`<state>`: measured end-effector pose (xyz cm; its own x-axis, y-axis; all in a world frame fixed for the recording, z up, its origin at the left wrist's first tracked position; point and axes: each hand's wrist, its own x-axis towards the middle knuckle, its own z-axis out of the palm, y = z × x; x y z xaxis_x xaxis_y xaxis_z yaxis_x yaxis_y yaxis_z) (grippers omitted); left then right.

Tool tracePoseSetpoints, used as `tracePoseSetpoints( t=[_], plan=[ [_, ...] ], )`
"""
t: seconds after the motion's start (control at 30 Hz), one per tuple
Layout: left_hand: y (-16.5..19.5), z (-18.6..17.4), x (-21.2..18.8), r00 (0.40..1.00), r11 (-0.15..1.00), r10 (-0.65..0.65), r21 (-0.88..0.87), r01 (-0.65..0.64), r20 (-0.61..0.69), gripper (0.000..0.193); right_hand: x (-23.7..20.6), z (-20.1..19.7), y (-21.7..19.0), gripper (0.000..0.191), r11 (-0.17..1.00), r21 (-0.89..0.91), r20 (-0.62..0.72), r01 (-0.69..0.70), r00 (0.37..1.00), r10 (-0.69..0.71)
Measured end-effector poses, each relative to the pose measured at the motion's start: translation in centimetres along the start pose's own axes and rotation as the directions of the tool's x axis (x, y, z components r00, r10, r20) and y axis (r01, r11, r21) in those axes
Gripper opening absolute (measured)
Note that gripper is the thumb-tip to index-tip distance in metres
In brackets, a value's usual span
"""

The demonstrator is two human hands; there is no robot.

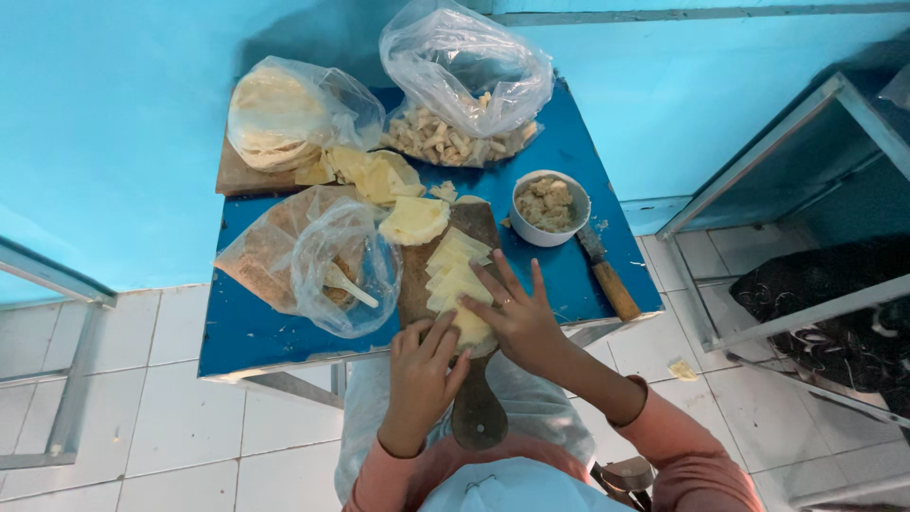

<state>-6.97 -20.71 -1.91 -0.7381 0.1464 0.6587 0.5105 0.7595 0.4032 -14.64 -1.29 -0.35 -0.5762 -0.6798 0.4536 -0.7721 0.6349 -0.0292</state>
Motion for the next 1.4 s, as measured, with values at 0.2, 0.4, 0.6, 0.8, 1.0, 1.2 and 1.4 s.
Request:
tracePoseSetpoints(
  t=[0.2, 0.4, 0.6, 0.8, 1.0, 1.2, 1.4],
  plan=[
    [0.0, -0.1, 0.0, 1.000, 1.000, 0.001, 0.003, -0.001, 0.004, 0.028, 0.0, -0.2, 0.3, 0.038, 0.981, -0.191, -0.051, 0.017, 0.998, -0.027],
    [0.0, -0.1, 0.0, 1.000, 1.000, -0.005, 0.003, 0.005, 0.002, 0.028, 0.3, -0.2, -0.1, 0.041, 0.993, -0.114, -0.117, 0.001, 0.993, -0.014],
    [0.0, 0.3, -0.1, 1.000, 1.000, -0.009, 0.013, 0.010, -0.007, 0.026, 0.1, -0.6, 0.3, 0.042, 0.994, -0.106, -0.049, 0.016, 0.999, -0.022],
    [-0.2, 0.2, -0.2, 1.000, 1.000, -0.004, 0.003, 0.004, -0.011, 0.026, 1.2, -1.9, 3.5, 0.044, 0.970, -0.131, -0.020, -0.205, 0.979, 0.204],
    [-0.2, 0.0, -0.4, 1.000, 0.999, -0.028, -0.042, 0.028, -0.012, 0.025, 3.0, -4.0, 9.8, 0.069, 0.894, -0.238, 0.121, -0.380, 0.902, 0.415],
    [-0.1, 0.0, -0.4, 0.999, 0.998, -0.036, -0.044, 0.036, -0.013, 0.026, 3.7, -3.1, 12.5, 0.050, 0.923, -0.178, 0.283, -0.340, 0.881, 0.379],
    [-0.1, 0.0, -0.6, 0.999, 0.998, -0.043, -0.046, 0.042, -0.011, 0.026, 3.9, -2.6, 12.9, 0.038, 0.935, -0.203, 0.277, -0.290, 0.899, 0.338]
  ],
)
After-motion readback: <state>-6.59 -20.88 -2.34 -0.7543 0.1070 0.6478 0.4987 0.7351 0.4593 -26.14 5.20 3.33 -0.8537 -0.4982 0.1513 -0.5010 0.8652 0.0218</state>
